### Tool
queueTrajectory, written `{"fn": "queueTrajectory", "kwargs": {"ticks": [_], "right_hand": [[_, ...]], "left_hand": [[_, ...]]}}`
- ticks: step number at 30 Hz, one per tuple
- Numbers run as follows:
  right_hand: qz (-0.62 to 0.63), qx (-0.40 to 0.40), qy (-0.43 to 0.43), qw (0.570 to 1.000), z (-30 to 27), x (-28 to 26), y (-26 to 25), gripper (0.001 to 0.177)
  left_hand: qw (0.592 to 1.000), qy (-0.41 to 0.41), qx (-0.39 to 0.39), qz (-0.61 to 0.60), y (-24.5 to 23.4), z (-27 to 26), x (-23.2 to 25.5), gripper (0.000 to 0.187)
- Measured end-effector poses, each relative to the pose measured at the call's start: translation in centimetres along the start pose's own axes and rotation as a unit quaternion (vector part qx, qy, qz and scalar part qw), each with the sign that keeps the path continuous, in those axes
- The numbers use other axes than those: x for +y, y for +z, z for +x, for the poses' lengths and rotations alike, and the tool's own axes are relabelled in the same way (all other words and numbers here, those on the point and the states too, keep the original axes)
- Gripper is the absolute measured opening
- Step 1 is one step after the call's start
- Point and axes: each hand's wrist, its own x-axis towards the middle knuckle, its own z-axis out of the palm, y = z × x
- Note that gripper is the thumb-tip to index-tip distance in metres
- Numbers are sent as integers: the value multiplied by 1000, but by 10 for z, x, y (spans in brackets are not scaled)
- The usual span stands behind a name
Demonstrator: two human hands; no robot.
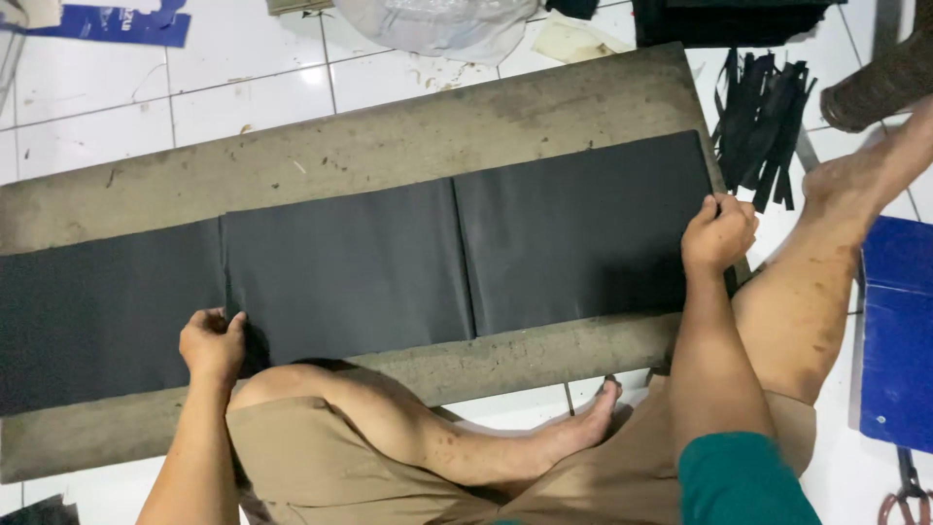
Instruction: Smoothing and folding long strips of black leather material on the floor of a workshop.
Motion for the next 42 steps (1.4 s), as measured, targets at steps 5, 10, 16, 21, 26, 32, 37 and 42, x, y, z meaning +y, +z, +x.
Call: {"fn": "queueTrajectory", "kwargs": {"ticks": [5,10,16,21,26,32,37,42], "right_hand": [[11,1,-6,1000,1,2,0,3],[-7,2,-76,997,-1,-59,-49,25],[192,-97,-337,917,-94,-202,-87,40],[179,-250,-370,877,-145,-247,-108,48],[124,-138,-391,902,-151,-236,-88,47],[110,-155,-406,894,-151,-230,-81,48],[116,-268,-377,879,-146,-241,-99,57],[116,-263,-378,880,-146,-239,-98,59]], "left_hand": [[1000,2,-15,16,0,0,6,31],[998,6,2,55,-8,-3,26,39],[992,-12,-60,106,-30,-23,82,54],[985,-82,-112,100,-32,-24,98,70],[975,-124,-155,100,-10,-15,89,67],[870,-267,-195,-366,-18,-56,53,31],[818,-315,-51,-479,-84,-61,73,11],[682,-368,265,-573,-72,-15,-3,53]]}}
